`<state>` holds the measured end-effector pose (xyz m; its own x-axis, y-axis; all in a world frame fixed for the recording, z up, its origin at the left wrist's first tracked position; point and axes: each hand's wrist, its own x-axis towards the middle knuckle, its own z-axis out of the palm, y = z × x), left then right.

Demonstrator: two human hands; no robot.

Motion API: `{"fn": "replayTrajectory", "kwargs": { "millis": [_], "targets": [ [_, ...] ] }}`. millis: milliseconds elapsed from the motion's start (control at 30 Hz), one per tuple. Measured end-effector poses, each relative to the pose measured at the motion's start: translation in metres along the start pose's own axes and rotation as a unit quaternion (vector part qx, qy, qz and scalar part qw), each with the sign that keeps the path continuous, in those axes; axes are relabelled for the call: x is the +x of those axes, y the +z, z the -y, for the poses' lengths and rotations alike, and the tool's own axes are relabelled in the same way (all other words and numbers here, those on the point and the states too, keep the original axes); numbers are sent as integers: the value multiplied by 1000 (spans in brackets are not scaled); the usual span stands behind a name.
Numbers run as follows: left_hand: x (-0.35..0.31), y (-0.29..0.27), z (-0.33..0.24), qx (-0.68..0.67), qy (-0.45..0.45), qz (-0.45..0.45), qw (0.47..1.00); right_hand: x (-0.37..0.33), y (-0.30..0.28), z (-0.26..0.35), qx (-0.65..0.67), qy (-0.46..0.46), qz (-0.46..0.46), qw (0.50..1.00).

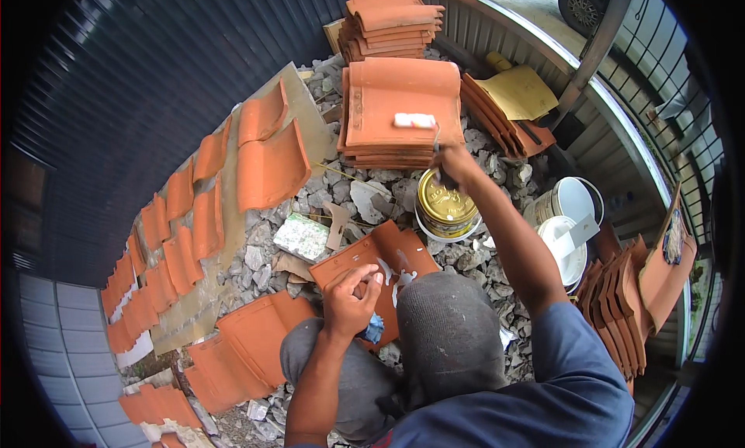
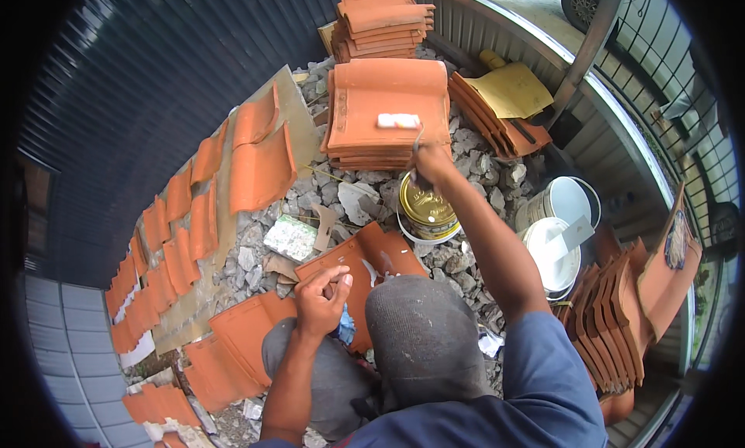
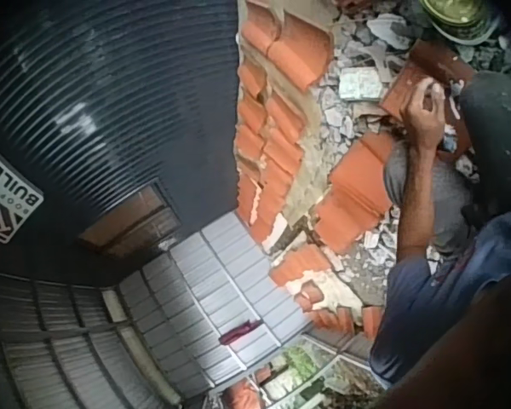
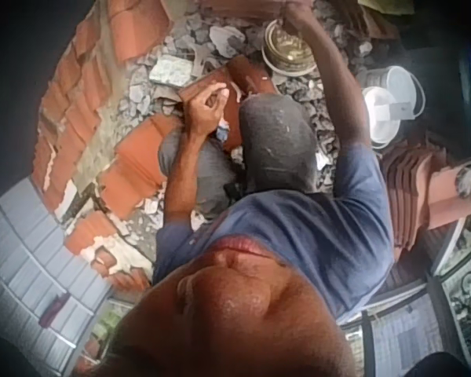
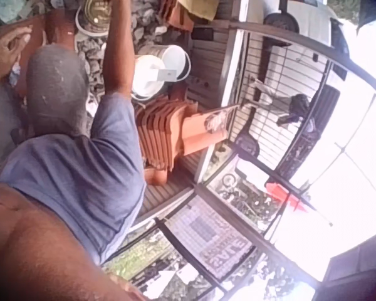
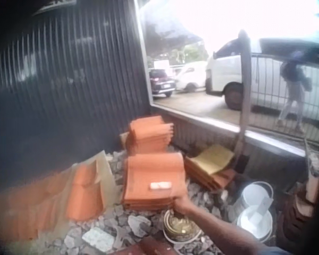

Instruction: The person stirs paint in a container with a scraper, attaches a roller cover onto a paint roller frame, and applies paint to a roof tile using the paint roller.

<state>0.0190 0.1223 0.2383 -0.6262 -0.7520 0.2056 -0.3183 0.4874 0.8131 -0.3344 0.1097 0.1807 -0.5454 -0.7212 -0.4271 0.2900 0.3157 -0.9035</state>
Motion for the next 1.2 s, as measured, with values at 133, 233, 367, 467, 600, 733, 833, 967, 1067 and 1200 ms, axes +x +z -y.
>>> {"fn": "replayTrajectory", "kwargs": {
  "millis": [133,233,367,467,600,733,833,967,1067,1200],
  "targets": [
    [-8,-7,13,-3,-30,16,999,74,-3,16,137,-11,-16,990],
    [-18,-20,27,-49,-82,-5,995,67,1,12,156,4,-20,988],
    [-23,-42,19,-154,-170,-46,972,-2,-7,-14,-29,2,2,1000],
    [-21,-55,34,-214,-211,-42,953,-88,-33,-4,14,-23,0,1000],
    [-2,-57,61,-356,-311,-60,879,-220,-71,1,-110,-200,-82,970],
    [19,-52,102,-408,-303,18,861,-321,-134,-6,-488,-256,-259,794],
    [42,-10,102,-415,-288,52,862,-399,-147,32,-610,-36,-290,736],
    [50,16,80,-412,-293,88,858,-398,-158,15,-632,170,-243,716],
    [53,38,70,-439,-322,121,830,-373,-171,-19,-616,218,-212,727],
    [55,58,62,-419,-289,121,852,-355,-160,-31,-582,216,-166,766]
  ]
}}
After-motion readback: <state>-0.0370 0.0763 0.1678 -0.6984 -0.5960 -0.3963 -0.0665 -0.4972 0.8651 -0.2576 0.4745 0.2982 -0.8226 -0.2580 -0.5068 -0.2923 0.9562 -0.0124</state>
